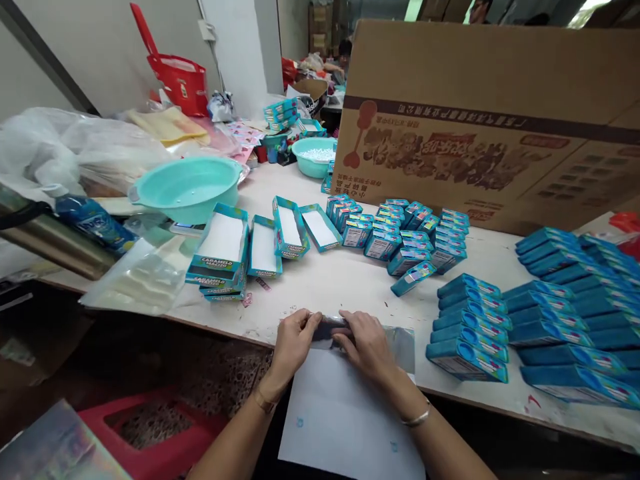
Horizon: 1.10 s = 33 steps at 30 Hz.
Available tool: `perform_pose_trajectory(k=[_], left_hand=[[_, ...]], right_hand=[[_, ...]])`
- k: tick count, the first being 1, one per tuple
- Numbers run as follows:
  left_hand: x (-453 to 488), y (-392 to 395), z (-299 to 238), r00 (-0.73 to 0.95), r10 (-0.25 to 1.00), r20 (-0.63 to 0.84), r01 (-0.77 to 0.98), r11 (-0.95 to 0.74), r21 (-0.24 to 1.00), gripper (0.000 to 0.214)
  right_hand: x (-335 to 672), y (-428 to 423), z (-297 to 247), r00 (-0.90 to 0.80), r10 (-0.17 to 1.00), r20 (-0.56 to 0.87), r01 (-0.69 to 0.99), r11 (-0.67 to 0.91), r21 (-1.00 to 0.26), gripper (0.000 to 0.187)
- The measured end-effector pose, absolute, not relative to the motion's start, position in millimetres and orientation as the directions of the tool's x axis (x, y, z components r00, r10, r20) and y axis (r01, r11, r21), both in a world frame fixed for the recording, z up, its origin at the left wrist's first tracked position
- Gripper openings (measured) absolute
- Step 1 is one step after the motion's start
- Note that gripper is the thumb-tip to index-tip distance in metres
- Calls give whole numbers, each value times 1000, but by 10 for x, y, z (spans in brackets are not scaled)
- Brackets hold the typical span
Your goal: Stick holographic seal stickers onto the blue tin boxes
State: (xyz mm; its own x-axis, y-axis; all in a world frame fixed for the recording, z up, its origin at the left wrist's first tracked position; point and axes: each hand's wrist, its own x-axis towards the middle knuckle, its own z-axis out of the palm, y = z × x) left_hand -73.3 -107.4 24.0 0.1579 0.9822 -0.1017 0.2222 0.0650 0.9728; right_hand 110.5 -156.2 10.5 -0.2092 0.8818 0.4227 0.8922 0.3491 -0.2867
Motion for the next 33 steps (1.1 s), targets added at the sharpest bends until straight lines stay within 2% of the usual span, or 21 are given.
perform_pose_trajectory(k=[3, 6, 8, 12, 15, 18, 20, 24, 28, 33], left_hand=[[-800, -1041, 312, 368, 912, -182, 70, 168, 983, 29], [-861, -1023, 350, 515, 830, -211, -19, 257, 966, 45], [-873, -1021, 344, 475, 847, -239, -14, 279, 960, 45], [-859, -1059, 322, 154, 948, -277, 22, 277, 961, 39], [-840, -1121, 341, 125, 950, -287, -15, 292, 956, 39], [-815, -1153, 380, 109, 954, -281, -25, 285, 958, 47], [-799, -1132, 407, 81, 959, -273, -18, 276, 961, 62], [-781, -1038, 430, 215, 920, -329, 81, 318, 944, 82], [-779, -1013, 399, 117, 967, -226, 179, 204, 963, 78], [-722, -1077, 331, 226, 926, -304, 32, 305, 952, 78]], right_hand=[[1177, -1409, 51, -237, 892, 385, 848, 383, -365, 22], [1263, -1330, 65, -262, 903, 340, 795, 402, -455, 18], [1304, -1295, 93, -257, 915, 309, 758, 390, -524, 19], [1374, -1246, 131, -168, 955, 245, 696, 291, -657, 21], [1402, -1240, 143, -127, 967, 220, 667, 248, -703, 22], [1389, -1263, 155, -130, 960, 250, 682, 269, -680, 23], [1370, -1285, 160, -136, 946, 293, 713, 299, -634, 25], [1360, -1319, 142, -161, 912, 378, 789, 349, -506, 29], [1389, -1332, 106, -165, 879, 447, 841, 363, -401, 36], [1377, -1343, 84, -143, 873, 466, 836, 359, -416, 33]])
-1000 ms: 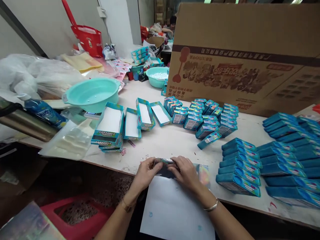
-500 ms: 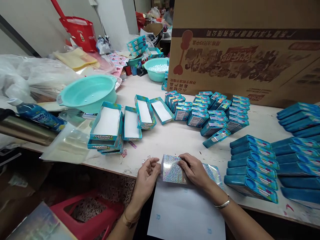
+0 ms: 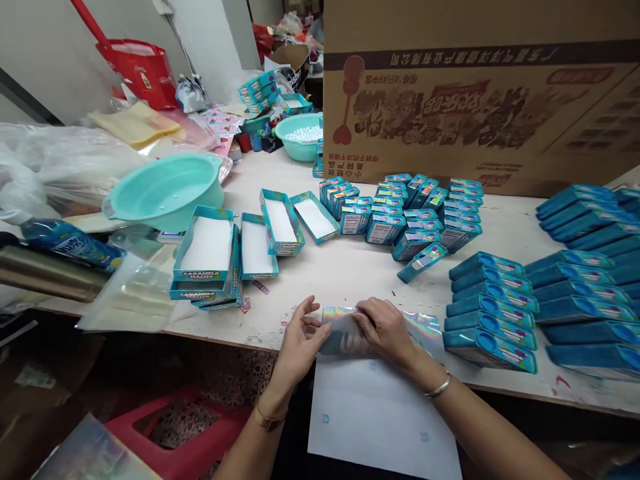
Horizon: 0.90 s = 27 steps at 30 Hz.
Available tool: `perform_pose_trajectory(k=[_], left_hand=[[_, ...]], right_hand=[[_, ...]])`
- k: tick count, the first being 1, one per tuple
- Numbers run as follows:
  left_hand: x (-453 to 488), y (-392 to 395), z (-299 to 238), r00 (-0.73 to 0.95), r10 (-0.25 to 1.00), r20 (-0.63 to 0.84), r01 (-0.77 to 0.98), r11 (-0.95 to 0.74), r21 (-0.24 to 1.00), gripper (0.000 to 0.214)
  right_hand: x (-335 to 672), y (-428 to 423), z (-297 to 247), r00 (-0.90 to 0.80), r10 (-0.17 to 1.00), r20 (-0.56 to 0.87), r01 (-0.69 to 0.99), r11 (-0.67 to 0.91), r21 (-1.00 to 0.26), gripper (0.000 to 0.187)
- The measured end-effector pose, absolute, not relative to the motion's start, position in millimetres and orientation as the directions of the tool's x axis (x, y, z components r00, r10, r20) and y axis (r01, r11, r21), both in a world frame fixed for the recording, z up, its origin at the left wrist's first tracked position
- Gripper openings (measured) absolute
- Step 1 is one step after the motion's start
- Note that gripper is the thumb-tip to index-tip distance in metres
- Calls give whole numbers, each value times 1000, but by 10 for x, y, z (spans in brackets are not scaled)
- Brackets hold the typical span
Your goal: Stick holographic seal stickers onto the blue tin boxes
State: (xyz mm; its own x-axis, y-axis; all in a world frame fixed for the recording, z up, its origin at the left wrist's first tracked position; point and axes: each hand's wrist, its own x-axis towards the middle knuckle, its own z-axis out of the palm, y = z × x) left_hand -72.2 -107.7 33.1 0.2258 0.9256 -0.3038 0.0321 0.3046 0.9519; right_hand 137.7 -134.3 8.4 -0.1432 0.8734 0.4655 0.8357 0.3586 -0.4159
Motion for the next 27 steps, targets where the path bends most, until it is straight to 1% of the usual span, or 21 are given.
perform_pose_trajectory(k=[2, 4, 8, 9, 11, 15, 17, 19, 21, 24, 25, 27], left_hand=[[-684, -1095, 322, 254, 911, -324, 19, 331, 944, 80], [-660, -1102, 331, 243, 917, -315, 30, 318, 948, 79], [-691, -1110, 376, 77, 976, -204, 104, 196, 975, 75], [-708, -1115, 386, 57, 980, -188, 124, 180, 976, 74], [-730, -1130, 395, 100, 974, -205, 130, 191, 973, 76], [-665, -1147, 368, 284, 909, -306, 30, 311, 950, 88], [-592, -1128, 337, 303, 900, -312, -37, 338, 940, 91], [-530, -1085, 298, 288, 903, -318, -90, 356, 930, 92], [-494, -1031, 251, 300, 880, -369, -136, 423, 896, 91], [-476, -963, 174, 389, 800, -457, -219, 562, 798, 79], [-469, -949, 150, 415, 785, -460, -241, 582, 777, 72], [-445, -934, 107, 433, 792, -430, -252, 564, 786, 58]], right_hand=[[1364, -1348, 80, -144, 871, 469, 837, 360, -412, 33], [1361, -1353, 79, -147, 870, 471, 844, 359, -399, 34], [1384, -1357, 84, -136, 869, 477, 860, 343, -379, 34], [1390, -1358, 86, -132, 867, 481, 861, 341, -378, 33], [1394, -1361, 89, -131, 862, 491, 861, 344, -375, 33], [1373, -1360, 79, -150, 857, 493, 869, 351, -347, 33], [1364, -1358, 65, -176, 853, 492, 873, 366, -322, 33], [1366, -1356, 51, -210, 843, 495, 871, 391, -296, 34], [1380, -1356, 43, -247, 836, 490, 867, 416, -273, 34], [1404, -1350, 57, -288, 837, 466, 853, 445, -272, 31], [1407, -1345, 70, -292, 843, 452, 845, 449, -291, 29], [1403, -1329, 105, -277, 868, 412, 820, 437, -368, 22]])
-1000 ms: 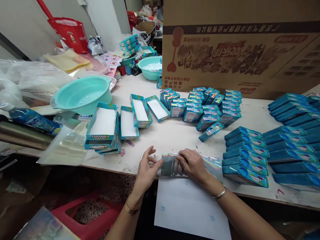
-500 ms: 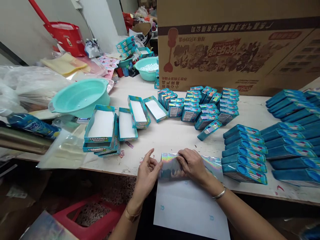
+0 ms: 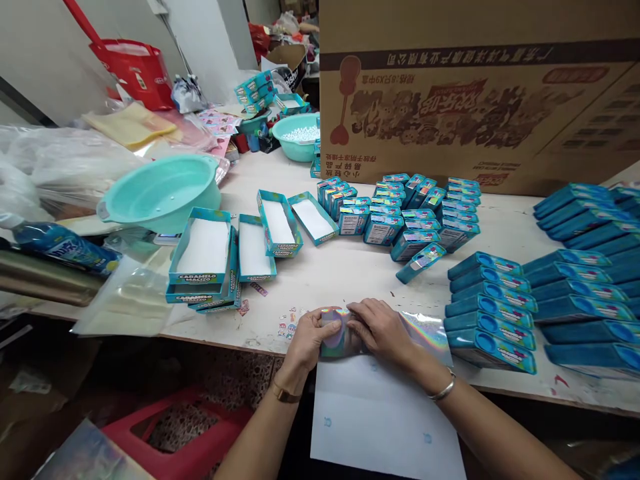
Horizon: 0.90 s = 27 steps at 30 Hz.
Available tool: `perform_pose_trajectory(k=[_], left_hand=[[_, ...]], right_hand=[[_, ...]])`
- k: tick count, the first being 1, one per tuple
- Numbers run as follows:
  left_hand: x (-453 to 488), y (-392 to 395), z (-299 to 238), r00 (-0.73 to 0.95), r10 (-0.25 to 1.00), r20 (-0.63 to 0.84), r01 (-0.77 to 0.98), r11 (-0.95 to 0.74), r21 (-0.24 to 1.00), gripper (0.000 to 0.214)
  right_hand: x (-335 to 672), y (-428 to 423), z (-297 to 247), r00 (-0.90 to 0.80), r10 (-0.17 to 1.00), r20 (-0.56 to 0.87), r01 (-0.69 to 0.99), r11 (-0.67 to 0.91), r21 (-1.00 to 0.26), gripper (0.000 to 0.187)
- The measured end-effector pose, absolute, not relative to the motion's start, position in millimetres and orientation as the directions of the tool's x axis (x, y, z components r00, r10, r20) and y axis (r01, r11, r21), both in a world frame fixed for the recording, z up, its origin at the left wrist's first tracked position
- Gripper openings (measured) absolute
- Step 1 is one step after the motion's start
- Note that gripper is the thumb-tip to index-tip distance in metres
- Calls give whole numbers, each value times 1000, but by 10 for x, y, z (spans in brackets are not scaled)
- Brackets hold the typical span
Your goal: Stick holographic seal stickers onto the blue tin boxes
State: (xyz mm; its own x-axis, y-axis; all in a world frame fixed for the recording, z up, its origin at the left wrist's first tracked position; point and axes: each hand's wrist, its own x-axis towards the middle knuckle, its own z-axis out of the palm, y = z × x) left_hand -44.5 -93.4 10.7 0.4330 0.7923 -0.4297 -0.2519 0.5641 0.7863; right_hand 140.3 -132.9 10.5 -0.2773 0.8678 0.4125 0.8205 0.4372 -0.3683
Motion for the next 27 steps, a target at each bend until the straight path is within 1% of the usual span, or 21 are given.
perform_pose_trajectory(k=[3, 6, 9, 13, 15, 18, 21, 23, 25, 27], left_hand=[[-392, -916, 73, 398, 849, -347, -214, 454, 865, 43], [-355, -892, 72, 371, 876, -308, -173, 391, 904, 37], [-352, -873, 79, 382, 871, -309, -146, 386, 911, 37], [-355, -868, 78, 411, 863, -294, -165, 388, 907, 38], [-355, -868, 82, 414, 860, -298, -172, 396, 902, 39], [-362, -866, 107, 417, 854, -312, -157, 406, 900, 42], [-377, -863, 144, 448, 844, -294, -140, 391, 910, 45], [-386, -861, 157, 477, 832, -283, -134, 387, 912, 49], [-392, -859, 151, 488, 827, -280, -140, 391, 910, 54], [-394, -859, 126, 482, 831, -278, -158, 394, 905, 56]], right_hand=[[1368, -1297, 157, -212, 906, 366, 766, 387, -513, 15], [1326, -1285, 157, -151, 906, 397, 726, 374, -577, 12], [1303, -1311, 96, -125, 877, 464, 736, 395, -549, 14], [1306, -1373, 15, -118, 810, 575, 780, 434, -451, 19], [1308, -1400, 8, -126, 784, 607, 787, 452, -420, 21], [1288, -1417, 42, -116, 793, 598, 783, 443, -437, 18], [1233, -1385, 96, -63, 840, 539, 764, 388, -515, 15], [1189, -1341, 123, -56, 865, 498, 762, 360, -539, 17], [1157, -1302, 133, -92, 866, 491, 785, 367, -499, 19], [1146, -1286, 122, -142, 839, 525, 819, 397, -414, 20]])
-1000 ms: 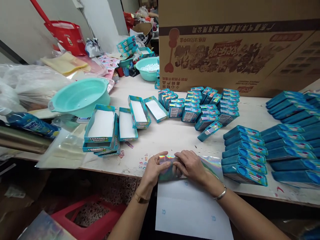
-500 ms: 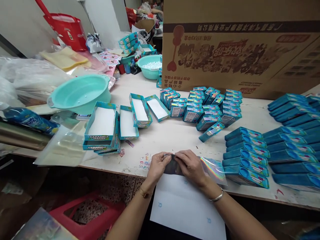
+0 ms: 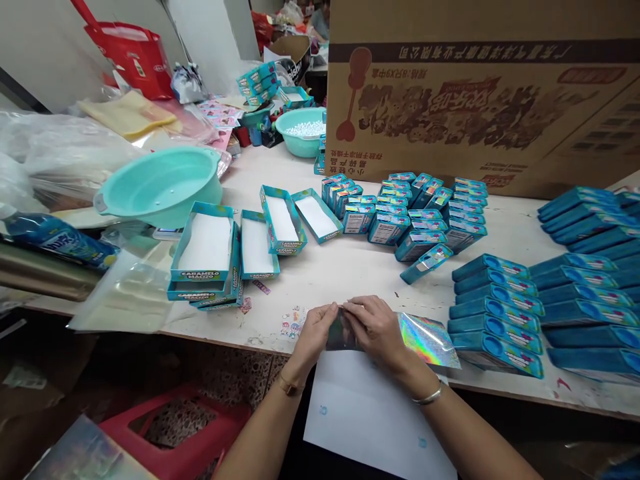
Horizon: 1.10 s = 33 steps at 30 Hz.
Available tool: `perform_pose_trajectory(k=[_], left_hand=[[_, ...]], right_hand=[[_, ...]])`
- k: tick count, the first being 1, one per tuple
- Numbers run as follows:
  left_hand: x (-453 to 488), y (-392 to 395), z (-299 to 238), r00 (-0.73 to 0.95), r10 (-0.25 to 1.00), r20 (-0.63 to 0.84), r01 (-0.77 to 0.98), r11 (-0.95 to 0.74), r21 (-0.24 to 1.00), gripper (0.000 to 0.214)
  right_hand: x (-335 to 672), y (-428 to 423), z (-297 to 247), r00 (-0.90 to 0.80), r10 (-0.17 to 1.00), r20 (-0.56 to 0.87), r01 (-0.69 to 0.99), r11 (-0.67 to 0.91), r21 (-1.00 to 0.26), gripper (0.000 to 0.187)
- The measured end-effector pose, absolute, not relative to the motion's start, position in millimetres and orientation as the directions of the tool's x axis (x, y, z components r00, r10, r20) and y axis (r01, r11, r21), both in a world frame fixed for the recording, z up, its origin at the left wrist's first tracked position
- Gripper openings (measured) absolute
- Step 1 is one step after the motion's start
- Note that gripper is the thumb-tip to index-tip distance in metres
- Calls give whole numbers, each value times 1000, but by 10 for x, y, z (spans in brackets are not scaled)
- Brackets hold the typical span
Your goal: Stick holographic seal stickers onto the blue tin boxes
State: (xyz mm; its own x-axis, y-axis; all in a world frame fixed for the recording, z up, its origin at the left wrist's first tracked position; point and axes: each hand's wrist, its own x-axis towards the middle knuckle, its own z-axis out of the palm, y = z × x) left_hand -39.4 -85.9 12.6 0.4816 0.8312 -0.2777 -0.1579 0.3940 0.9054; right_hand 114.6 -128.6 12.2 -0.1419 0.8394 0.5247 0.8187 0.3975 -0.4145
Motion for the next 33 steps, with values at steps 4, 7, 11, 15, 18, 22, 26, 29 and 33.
perform_pose_trajectory(k=[4, 7, 11, 15, 18, 22, 26, 29, 33], left_hand=[[-390, -866, 70, 491, 824, -284, -205, 426, 881, 53], [-385, -870, 74, 496, 823, -276, -225, 429, 875, 51], [-384, -864, 136, 511, 808, -295, -225, 457, 861, 55], [-394, -860, 184, 506, 799, -326, -196, 474, 858, 61], [-404, -864, 187, 477, 795, -375, -146, 493, 858, 67], [-405, -869, 172, 444, 796, -411, -128, 510, 851, 74], [-403, -867, 155, 420, 805, -419, -110, 503, 857, 78], [-410, -864, 150, 432, 801, -415, -91, 496, 863, 85], [-418, -862, 164, 453, 783, -426, -76, 510, 857, 91]], right_hand=[[1170, -1334, 74, -209, 764, 610, 855, 445, -265, 31], [1190, -1385, 47, -225, 741, 633, 860, 457, -229, 39], [1190, -1429, 35, -232, 740, 631, 859, 461, -225, 38], [1151, -1455, 55, -186, 743, 644, 832, 468, -300, 31], [1100, -1429, 99, -88, 770, 632, 780, 448, -437, 29], [1037, -1313, 163, -47, 841, 539, 762, 379, -525, 38], [1004, -1234, 176, -114, 843, 525, 782, 402, -476, 19], [1004, -1251, 158, -155, 804, 574, 814, 433, -387, 18], [1028, -1310, 142, -217, 758, 615, 842, 464, -275, 28]])
